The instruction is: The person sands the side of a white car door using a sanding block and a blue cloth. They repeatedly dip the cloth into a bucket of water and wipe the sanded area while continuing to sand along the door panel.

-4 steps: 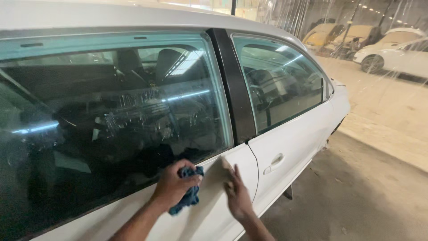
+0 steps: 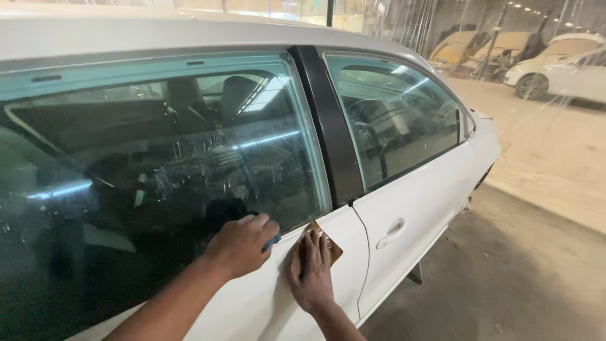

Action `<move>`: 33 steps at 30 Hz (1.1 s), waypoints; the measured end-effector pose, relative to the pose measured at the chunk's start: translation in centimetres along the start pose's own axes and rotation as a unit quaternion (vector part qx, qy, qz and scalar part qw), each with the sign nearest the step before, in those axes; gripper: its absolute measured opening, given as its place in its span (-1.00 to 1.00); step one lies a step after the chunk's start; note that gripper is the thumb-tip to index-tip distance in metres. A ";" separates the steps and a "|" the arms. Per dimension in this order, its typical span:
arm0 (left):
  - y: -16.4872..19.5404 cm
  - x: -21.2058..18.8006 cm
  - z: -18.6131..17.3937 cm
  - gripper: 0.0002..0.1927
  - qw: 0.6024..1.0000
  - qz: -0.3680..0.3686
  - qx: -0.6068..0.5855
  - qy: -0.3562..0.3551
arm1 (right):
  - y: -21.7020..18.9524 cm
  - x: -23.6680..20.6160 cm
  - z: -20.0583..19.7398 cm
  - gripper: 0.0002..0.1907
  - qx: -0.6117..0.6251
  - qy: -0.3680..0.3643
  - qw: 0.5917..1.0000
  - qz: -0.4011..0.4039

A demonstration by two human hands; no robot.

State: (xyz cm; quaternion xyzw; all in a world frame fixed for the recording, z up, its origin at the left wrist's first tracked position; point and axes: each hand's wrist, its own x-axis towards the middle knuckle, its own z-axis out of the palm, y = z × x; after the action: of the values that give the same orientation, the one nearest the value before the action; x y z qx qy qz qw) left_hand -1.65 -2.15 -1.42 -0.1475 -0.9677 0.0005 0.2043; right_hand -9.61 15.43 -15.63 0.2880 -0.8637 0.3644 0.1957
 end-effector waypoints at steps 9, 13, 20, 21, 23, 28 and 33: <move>-2.8 -2.5 6.2 -0.88 0.978 0.155 0.126 0.052 | 2.6 1.2 3.5 -0.24 0.044 0.096 0.994 0.002; -2.6 -1.9 6.7 -0.75 0.969 0.178 0.120 0.125 | -3.5 -5.1 8.3 -0.03 0.072 -0.009 0.992 -0.099; -2.8 -2.1 6.5 -0.81 0.970 0.192 0.103 0.106 | 6.4 0.2 2.6 -0.36 0.062 0.099 0.986 -0.120; -2.9 -2.0 6.6 -0.82 0.967 0.197 0.116 0.114 | 8.7 2.1 1.1 -0.30 0.000 0.106 0.993 -0.053; -3.0 -2.0 6.9 -0.83 0.970 0.189 0.132 0.076 | 10.4 3.8 0.1 -0.23 -0.104 0.095 0.990 0.012; -2.6 -2.3 7.2 -0.79 0.968 0.183 0.156 0.070 | 1.7 0.0 7.4 -0.41 -0.196 0.073 0.977 -0.032; -2.2 -2.3 7.1 -0.76 0.966 0.181 0.157 0.093 | 4.0 -4.1 6.7 -0.25 0.092 0.027 0.982 -0.165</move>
State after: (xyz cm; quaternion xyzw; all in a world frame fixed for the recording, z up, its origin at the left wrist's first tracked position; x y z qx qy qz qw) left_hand -3.09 -4.44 -8.68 -0.2856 -0.8894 0.1759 0.3105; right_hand -9.94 14.18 -24.33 0.4336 -0.7615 0.4122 0.2493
